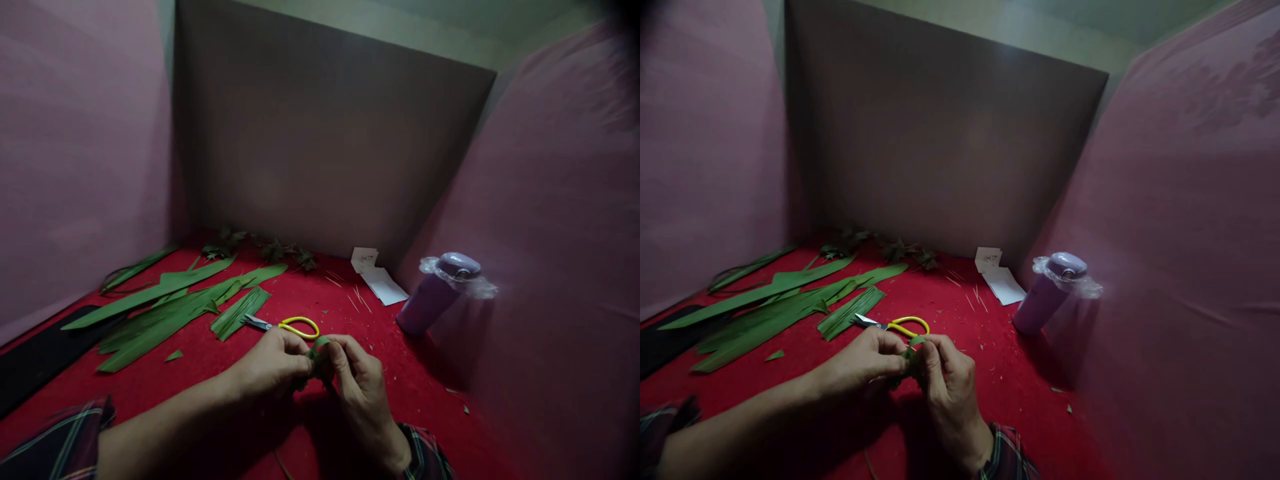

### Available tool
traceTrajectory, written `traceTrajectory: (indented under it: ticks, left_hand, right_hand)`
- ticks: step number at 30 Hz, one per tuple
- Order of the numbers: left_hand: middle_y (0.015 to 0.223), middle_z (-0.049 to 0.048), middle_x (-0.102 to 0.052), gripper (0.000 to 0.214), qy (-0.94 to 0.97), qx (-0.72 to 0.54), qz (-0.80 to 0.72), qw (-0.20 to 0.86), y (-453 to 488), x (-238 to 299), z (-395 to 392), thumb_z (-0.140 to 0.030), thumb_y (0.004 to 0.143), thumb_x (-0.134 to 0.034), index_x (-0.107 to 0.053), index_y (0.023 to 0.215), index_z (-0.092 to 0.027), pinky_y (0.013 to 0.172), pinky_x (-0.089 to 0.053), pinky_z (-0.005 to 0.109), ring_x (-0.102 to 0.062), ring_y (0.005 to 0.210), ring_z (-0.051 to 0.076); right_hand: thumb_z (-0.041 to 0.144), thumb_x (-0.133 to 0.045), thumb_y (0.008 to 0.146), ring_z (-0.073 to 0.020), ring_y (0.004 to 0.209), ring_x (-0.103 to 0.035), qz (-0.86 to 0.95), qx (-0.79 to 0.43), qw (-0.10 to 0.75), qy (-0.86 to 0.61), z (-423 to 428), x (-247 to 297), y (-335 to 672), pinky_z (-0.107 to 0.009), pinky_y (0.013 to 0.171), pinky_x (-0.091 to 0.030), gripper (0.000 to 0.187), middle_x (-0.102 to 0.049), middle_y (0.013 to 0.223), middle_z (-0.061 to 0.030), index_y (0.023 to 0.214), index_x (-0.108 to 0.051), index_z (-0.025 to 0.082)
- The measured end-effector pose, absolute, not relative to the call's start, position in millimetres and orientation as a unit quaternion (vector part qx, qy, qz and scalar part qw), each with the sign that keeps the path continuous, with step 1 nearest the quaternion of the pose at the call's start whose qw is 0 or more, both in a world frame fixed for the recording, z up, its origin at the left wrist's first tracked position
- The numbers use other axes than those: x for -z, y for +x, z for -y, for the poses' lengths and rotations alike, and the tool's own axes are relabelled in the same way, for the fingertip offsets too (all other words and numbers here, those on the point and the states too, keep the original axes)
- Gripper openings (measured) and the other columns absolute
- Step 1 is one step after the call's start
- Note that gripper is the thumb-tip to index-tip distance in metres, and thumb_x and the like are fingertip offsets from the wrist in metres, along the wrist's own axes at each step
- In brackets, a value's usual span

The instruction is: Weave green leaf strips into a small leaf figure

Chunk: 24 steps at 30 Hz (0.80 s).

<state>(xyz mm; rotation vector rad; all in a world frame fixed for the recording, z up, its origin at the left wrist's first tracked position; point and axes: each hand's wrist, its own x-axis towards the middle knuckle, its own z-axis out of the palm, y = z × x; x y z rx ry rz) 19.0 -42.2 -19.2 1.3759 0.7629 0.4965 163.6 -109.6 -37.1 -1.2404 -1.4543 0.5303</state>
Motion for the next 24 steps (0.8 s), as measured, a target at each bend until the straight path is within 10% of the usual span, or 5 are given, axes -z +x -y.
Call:
traceTrajectory:
  ticks: [24]
  left_hand:
    - [0.054, -0.0074, -0.046, 0.020, 0.625, -0.263, -0.300, 0.671, 19.1, 14.9, 46.3, -0.015, 0.065, -0.057, -0.048, 0.082, -0.017, 0.047, -0.029, 0.020, -0.040, 0.049, 0.007]
  right_hand:
    - [0.020, -0.046, 0.087, -0.0136, 0.059, -0.053, 0.673, -0.130, 0.489, -0.540, 112.6, 27.4, 162.8, -0.024, 0.055, -0.039, 0.021, -0.061, 0.067, -0.0030, 0.080, -0.065, 0.017]
